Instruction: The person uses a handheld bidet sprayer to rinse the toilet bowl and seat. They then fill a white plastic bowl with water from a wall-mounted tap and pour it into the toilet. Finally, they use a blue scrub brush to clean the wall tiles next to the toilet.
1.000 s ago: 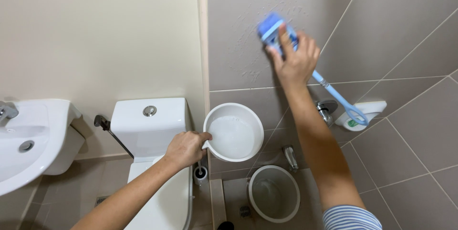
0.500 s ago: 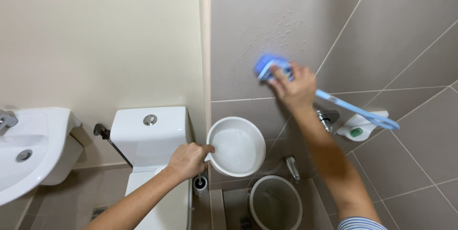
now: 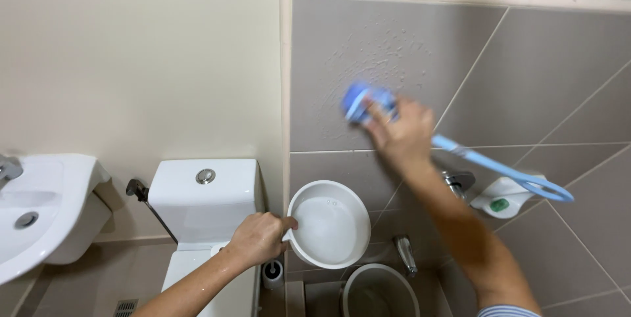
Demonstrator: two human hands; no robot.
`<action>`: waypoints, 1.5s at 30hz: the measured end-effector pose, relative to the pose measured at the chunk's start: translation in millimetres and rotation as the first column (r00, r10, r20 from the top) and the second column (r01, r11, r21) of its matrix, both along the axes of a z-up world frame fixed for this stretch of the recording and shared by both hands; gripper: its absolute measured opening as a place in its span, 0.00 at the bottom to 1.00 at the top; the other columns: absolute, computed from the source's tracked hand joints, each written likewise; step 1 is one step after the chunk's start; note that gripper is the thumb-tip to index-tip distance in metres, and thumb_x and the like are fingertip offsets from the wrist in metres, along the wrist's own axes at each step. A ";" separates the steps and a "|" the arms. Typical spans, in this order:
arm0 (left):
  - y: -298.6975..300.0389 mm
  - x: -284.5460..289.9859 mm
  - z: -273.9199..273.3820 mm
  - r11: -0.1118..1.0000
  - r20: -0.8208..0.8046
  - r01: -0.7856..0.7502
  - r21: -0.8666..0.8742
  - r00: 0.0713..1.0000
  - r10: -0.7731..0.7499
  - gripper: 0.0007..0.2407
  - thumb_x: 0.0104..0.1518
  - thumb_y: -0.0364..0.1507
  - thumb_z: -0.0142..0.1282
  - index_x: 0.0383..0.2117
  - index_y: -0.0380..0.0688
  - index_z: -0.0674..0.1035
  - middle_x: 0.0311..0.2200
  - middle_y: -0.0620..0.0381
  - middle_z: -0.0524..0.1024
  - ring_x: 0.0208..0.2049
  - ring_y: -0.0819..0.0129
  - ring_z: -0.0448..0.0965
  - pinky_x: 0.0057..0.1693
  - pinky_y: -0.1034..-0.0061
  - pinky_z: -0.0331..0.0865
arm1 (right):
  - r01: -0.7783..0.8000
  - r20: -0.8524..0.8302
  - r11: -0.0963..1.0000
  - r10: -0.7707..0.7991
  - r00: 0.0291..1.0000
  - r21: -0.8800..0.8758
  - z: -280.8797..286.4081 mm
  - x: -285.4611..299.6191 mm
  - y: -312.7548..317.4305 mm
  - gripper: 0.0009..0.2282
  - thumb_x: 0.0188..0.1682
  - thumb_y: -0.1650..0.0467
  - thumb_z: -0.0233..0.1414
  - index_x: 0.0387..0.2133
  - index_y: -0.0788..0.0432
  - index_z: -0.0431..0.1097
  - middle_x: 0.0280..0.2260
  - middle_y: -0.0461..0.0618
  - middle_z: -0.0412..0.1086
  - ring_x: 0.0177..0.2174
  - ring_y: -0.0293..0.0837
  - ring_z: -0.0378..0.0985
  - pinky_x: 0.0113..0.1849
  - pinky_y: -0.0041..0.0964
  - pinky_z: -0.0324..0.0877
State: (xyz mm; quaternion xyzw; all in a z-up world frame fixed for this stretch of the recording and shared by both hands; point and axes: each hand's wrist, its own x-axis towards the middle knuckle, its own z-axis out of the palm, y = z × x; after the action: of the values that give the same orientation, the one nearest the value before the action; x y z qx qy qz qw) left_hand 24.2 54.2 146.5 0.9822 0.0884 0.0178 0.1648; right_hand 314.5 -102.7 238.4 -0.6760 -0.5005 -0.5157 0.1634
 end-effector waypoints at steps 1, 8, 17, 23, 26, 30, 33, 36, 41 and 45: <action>-2.7 0.9 0.3 1.000 0.003 -0.014 0.000 1.000 0.014 0.15 0.46 0.27 0.67 0.42 0.48 0.83 0.24 0.49 0.83 0.29 0.55 0.84 0.40 0.62 0.76 | -0.014 0.003 1.000 0.014 1.000 0.000 19.3 10.1 -0.4 0.30 0.47 0.57 0.62 0.65 0.28 0.60 0.47 0.57 0.71 0.44 0.52 0.73 0.42 0.48 0.64; -36.3 9.0 -21.4 0.979 0.050 -0.195 -0.052 0.979 0.197 0.15 0.46 0.28 0.67 0.42 0.47 0.83 0.28 0.52 0.84 0.30 0.57 0.85 0.39 0.63 0.77 | -0.127 0.097 0.990 0.122 0.988 0.053 25.9 2.9 30.4 0.34 0.51 0.56 0.63 0.70 0.32 0.55 0.51 0.59 0.69 0.43 0.53 0.71 0.38 0.48 0.67; -91.6 19.5 -35.1 0.905 0.117 -0.426 0.006 0.899 0.423 0.17 0.44 0.26 0.64 0.43 0.51 0.84 0.28 0.47 0.83 0.32 0.51 0.84 0.43 0.61 0.76 | -0.156 0.243 0.988 0.149 0.958 0.009 30.3 85.3 -31.1 0.29 0.49 0.56 0.64 0.66 0.33 0.65 0.47 0.56 0.70 0.39 0.51 0.71 0.34 0.45 0.65; -121.3 22.5 -37.0 0.866 0.198 -0.500 0.000 0.849 0.491 0.15 0.43 0.25 0.62 0.40 0.51 0.85 0.29 0.47 0.83 0.32 0.51 0.84 0.43 0.60 0.76 | -0.206 0.266 0.979 0.194 0.944 0.015 18.3 84.7 -15.9 0.30 0.50 0.57 0.62 0.68 0.37 0.65 0.49 0.58 0.69 0.40 0.51 0.70 0.36 0.46 0.65; -133.9 20.3 -37.6 0.844 0.194 -0.536 0.011 0.829 0.524 0.15 0.43 0.25 0.62 0.39 0.51 0.85 0.29 0.48 0.83 0.33 0.51 0.84 0.43 0.59 0.75 | -0.150 0.411 0.977 0.199 0.890 -0.150 -40.9 88.7 -16.2 0.30 0.48 0.60 0.62 0.67 0.32 0.66 0.49 0.57 0.71 0.39 0.48 0.70 0.34 0.42 0.63; -143.7 20.8 -45.1 0.826 0.191 -0.564 0.014 0.812 0.552 0.15 0.43 0.24 0.60 0.39 0.52 0.85 0.29 0.50 0.83 0.33 0.52 0.84 0.43 0.60 0.76 | -0.140 0.375 0.962 0.223 0.900 -0.236 -57.0 127.4 -32.0 0.29 0.52 0.61 0.63 0.68 0.27 0.66 0.47 0.53 0.70 0.38 0.46 0.70 0.32 0.43 0.62; -150.0 22.1 -50.4 0.826 0.187 -0.564 -0.010 0.810 0.556 0.14 0.43 0.23 0.59 0.38 0.52 0.85 0.29 0.51 0.83 0.34 0.52 0.83 0.43 0.60 0.76 | -0.170 0.261 0.982 0.184 0.948 -0.077 12.5 126.8 -54.4 0.28 0.50 0.58 0.64 0.65 0.34 0.64 0.50 0.56 0.69 0.44 0.51 0.70 0.37 0.48 0.65; -153.7 23.8 -58.9 0.825 0.169 -0.562 -0.049 0.810 0.562 0.10 0.50 0.25 0.58 0.38 0.53 0.85 0.29 0.50 0.83 0.34 0.51 0.83 0.44 0.58 0.75 | -0.165 0.237 0.986 0.155 0.959 0.019 28.4 127.8 -46.9 0.29 0.53 0.59 0.63 0.67 0.42 0.62 0.50 0.61 0.68 0.46 0.54 0.69 0.38 0.49 0.65; -147.6 21.6 -83.0 0.864 0.190 -0.503 -0.023 0.846 0.498 0.15 0.45 0.22 0.56 0.40 0.52 0.84 0.30 0.48 0.83 0.35 0.51 0.83 0.44 0.58 0.75 | -0.150 0.282 0.986 0.163 0.945 -0.068 -25.7 105.6 -31.1 0.29 0.52 0.62 0.60 0.69 0.40 0.63 0.52 0.67 0.67 0.43 0.55 0.71 0.38 0.50 0.67; -146.9 16.4 -91.7 0.878 0.205 -0.478 0.006 0.860 0.467 0.14 0.47 0.21 0.54 0.40 0.50 0.83 0.31 0.43 0.82 0.35 0.48 0.83 0.43 0.56 0.75 | -0.106 0.295 0.977 0.158 0.943 -0.183 -49.7 110.5 -38.7 0.28 0.55 0.62 0.60 0.70 0.34 0.64 0.52 0.61 0.68 0.43 0.51 0.71 0.41 0.52 0.67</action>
State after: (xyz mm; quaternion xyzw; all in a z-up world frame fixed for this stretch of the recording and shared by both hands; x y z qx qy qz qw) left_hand 40.7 -92.6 54.8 0.9281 0.3090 0.1574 0.1353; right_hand 425.0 -141.4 188.8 -0.5634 -0.6050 -0.5592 0.0612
